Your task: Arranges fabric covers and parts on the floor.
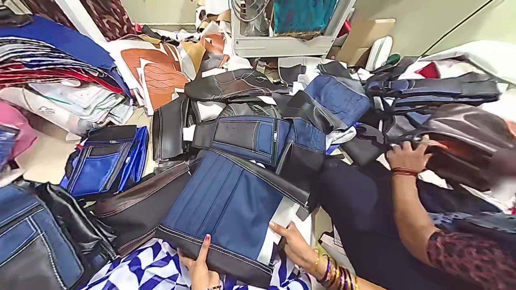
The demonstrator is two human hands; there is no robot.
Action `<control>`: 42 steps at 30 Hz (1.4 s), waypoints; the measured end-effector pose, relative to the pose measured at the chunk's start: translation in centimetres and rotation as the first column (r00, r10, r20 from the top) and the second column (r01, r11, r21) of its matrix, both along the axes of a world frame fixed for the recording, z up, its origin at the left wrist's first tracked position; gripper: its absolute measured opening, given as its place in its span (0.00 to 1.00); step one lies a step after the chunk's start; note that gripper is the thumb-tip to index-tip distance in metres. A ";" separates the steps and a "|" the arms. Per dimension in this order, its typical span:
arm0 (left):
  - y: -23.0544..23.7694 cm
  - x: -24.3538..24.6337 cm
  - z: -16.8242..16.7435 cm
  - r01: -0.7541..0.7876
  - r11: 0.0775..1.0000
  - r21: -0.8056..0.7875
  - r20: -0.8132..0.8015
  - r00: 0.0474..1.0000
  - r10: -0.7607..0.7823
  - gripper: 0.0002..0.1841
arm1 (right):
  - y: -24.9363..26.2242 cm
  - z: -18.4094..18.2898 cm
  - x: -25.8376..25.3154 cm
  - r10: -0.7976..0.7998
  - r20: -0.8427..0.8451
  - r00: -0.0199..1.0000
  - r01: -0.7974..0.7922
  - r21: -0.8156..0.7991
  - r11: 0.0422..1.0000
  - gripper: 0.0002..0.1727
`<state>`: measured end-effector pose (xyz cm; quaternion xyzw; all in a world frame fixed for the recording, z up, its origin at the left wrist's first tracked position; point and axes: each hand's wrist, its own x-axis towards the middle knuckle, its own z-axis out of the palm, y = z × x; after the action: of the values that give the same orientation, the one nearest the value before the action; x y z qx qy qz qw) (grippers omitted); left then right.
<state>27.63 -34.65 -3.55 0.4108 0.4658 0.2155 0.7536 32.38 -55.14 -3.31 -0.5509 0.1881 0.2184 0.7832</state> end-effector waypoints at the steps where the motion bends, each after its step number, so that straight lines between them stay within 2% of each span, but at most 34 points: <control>1: 0.1 -0.4 0.0 0.003 1.000 -0.005 0.007 1.000 -0.003 0.52 | -1.5 0.8 0.9 0.172 -0.014 0.985 -0.173 -0.034 0.984 0.16; 2: 0.2 -0.8 0.0 0.011 1.000 -0.011 0.024 1.000 -0.011 0.50 | -3.4 2.2 2.4 0.364 -0.022 0.931 -0.364 -0.098 0.926 0.11; 3: 0.0 -1.2 0.1 0.019 0.999 -0.028 0.041 0.999 -0.018 0.48 | -5.3 3.4 4.4 0.473 -0.014 0.881 -0.467 -0.191 0.863 0.09; 4: -0.2 -1.6 0.2 0.031 0.998 -0.054 0.053 0.998 -0.028 0.45 | -7.4 3.7 6.5 0.467 0.021 0.884 -0.445 -0.265 0.855 0.14; 7: -1.0 -2.2 0.7 0.072 0.980 -0.185 0.044 0.997 -0.065 0.32 | -11.6 2.2 14.1 0.310 0.191 0.932 -0.261 -0.242 0.934 0.39; 8: -1.2 -2.4 0.9 0.093 0.966 -0.239 0.035 0.996 -0.088 0.30 | -11.3 2.7 15.8 0.322 0.214 0.922 -0.270 -0.237 0.933 0.47; 9: -1.2 -2.4 1.0 0.119 0.953 -0.280 0.027 0.993 -0.116 0.27 | -10.0 3.5 16.9 0.393 0.230 0.890 -0.326 -0.280 0.903 0.49; 10: -1.2 -2.3 1.1 0.145 0.942 -0.302 0.012 0.989 -0.148 0.22 | -8.1 4.2 17.5 0.513 0.243 0.823 -0.401 -0.392 0.828 0.45; 11: -1.0 -2.1 1.1 0.172 0.940 -0.294 -0.006 0.983 -0.182 0.19 | -5.8 4.7 17.7 0.657 0.226 0.719 -0.476 -0.529 0.703 0.35; 12: -0.9 -1.9 1.2 0.207 0.946 -0.250 -0.020 0.976 -0.219 0.20 | -3.6 5.2 17.8 0.767 0.170 0.619 -0.530 -0.631 0.567 0.26; 13: -0.9 -1.9 1.3 0.247 0.954 -0.168 -0.041 0.966 -0.257 0.26 | -1.6 5.3 17.9 0.823 0.093 0.561 -0.567 -0.681 0.464 0.31; 14: -0.8 -1.9 1.3 0.276 0.959 -0.063 -0.074 0.957 -0.280 0.32 | 0.0 5.2 17.9 0.840 0.064 0.539 -0.561 -0.716 0.415 0.37; 16: 0.0 -2.4 1.8 0.361 0.921 0.145 -0.145 0.929 -0.341 0.43 | 1.2 5.6 17.2 0.833 0.149 0.534 -0.489 -0.749 0.447 0.41; 19: 1.4 -3.5 4.8 0.466 0.766 0.444 -0.264 0.884 -0.385 0.48 | 0.2 8.7 14.6 0.717 0.408 0.566 -0.305 -0.703 0.642 0.42; 21: 2.4 -3.8 7.0 0.499 0.614 0.612 -0.298 0.864 -0.405 0.55 | -1.3 10.7 12.6 0.553 0.563 0.614 -0.126 -0.621 0.773 0.39; 23: 3.7 -2.7 8.9 0.422 0.434 0.796 -0.244 0.880 -0.408 0.61 | -2.6 11.9 11.0 0.348 0.643 0.682 0.033 -0.502 0.864 0.38; 24: 4.3 -1.4 9.8 0.339 0.391 0.856 -0.158 0.891 -0.426 0.61 | -3.1 12.1 10.5 0.268 0.655 0.706 0.086 -0.456 0.886 0.39; 26: 5.3 3.1 10.3 0.230 0.448 0.864 0.036 0.859 -0.511 0.59 | -3.5 11.3 10.0 0.156 0.625 0.765 0.142 -0.400 0.905 0.46; 27: 5.6 5.9 9.9 0.267 0.517 0.813 0.081 0.828 -0.555 0.59 | -3.2 10.5 10.0 0.120 0.569 0.813 0.148 -0.402 0.904 0.50; 29: 5.9 11.6 7.8 0.493 0.614 0.616 0.036 0.761 -0.647 0.60 | -2.6 7.4 10.3 0.070 0.397 0.915 0.118 -0.429 0.896 0.58; 31: 5.5 15.3 3.0 0.610 0.622 0.490 -0.051 0.733 -0.678 0.59 | -2.3 2.7 10.7 0.032 0.259 0.965 0.078 -0.407 0.910 0.58; 33: 4.2 15.9 -1.7 0.647 0.606 0.464 -0.158 0.733 -0.661 0.59 | -2.5 -0.4 10.9 0.044 0.166 0.985 0.022 -0.376 0.926 0.51; 34: 3.7 15.5 -3.0 0.645 0.622 0.444 -0.175 0.743 -0.646 0.59 | -2.9 -0.5 11.2 0.088 0.158 0.984 -0.021 -0.382 0.924 0.50; 35: 3.5 15.0 -3.6 0.625 0.628 0.464 -0.185 0.762 -0.621 0.59 | -3.4 -0.2 11.6 0.146 0.176 0.974 -0.060 -0.419 0.906 0.53; 37: 3.5 13.8 -3.4 0.569 0.590 0.572 -0.221 0.800 -0.557 0.58 | -4.5 0.2 12.0 0.242 0.252 0.937 -0.049 -0.591 0.805 0.62; 39: 3.7 13.0 -2.6 0.520 0.526 0.674 -0.229 0.823 -0.520 0.54 | -4.8 0.6 13.1 0.219 0.363 0.906 0.121 -0.717 0.687 0.62; 40: 3.8 12.8 -2.2 0.524 0.519 0.676 -0.223 0.816 -0.534 0.53 | -4.8 1.1 13.6 0.214 0.387 0.897 0.158 -0.733 0.662 0.60; 42: 3.8 12.1 -1.4 0.530 0.593 0.606 -0.153 0.810 -0.567 0.54 | -4.4 2.1 14.0 0.208 0.365 0.907 0.125 -0.708 0.695 0.56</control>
<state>39.77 -30.87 -4.92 0.7523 0.1970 0.1260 0.6159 46.35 -59.54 -1.19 -0.8497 0.0734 0.0225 0.5217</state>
